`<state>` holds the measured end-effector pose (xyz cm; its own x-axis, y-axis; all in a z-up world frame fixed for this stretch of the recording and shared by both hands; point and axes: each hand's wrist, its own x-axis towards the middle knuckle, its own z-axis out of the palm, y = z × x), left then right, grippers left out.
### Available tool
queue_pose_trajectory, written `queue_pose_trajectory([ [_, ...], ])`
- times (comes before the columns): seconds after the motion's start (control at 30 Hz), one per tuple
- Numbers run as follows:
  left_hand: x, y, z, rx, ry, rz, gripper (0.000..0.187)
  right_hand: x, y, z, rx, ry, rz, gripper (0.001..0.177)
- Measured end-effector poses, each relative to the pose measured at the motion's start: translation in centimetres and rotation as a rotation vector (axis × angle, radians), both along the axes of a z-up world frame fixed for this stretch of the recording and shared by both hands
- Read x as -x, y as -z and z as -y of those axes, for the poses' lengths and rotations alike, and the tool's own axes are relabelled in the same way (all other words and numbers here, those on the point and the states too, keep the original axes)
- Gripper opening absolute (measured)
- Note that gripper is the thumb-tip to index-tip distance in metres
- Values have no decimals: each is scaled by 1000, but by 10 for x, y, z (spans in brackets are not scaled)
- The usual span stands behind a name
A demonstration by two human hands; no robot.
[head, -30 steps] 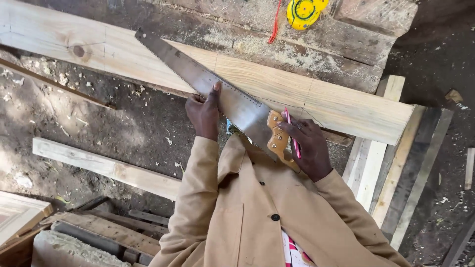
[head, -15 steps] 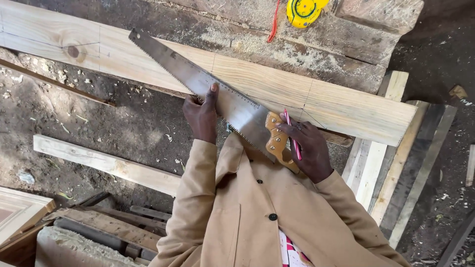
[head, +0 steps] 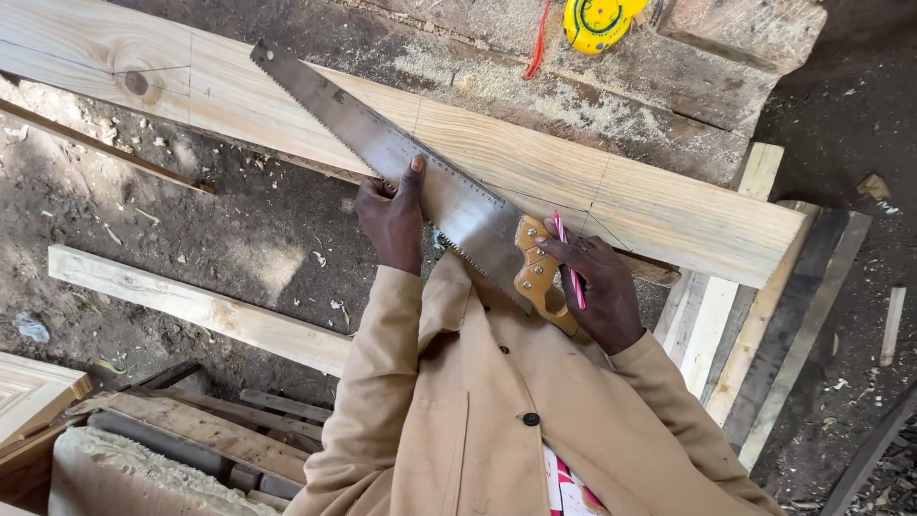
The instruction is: The person is using a pencil and various tools like a saw and ruler as guides to draw a complex design on a long wooden plank.
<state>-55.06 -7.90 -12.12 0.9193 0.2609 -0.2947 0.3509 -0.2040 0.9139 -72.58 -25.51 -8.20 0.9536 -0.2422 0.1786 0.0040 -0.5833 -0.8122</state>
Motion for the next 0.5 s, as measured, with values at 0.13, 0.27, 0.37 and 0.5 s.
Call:
queue_pose_trajectory([
  [0.13,-1,0,0,3,-11,-15,55,-1,-1,-1,-4,-1,7,46],
  [0.27,-1,-4,2,35,-30,-41,55,-4,-6,-3,-9,3,7,46],
  [0.37,-1,-8,5,48,-43,-60,56,-4,-6,-3,-11,14,6,46],
  [0.5,0,-13,8,45,-43,-55,54,-4,-8,-4,3,15,7,46],
])
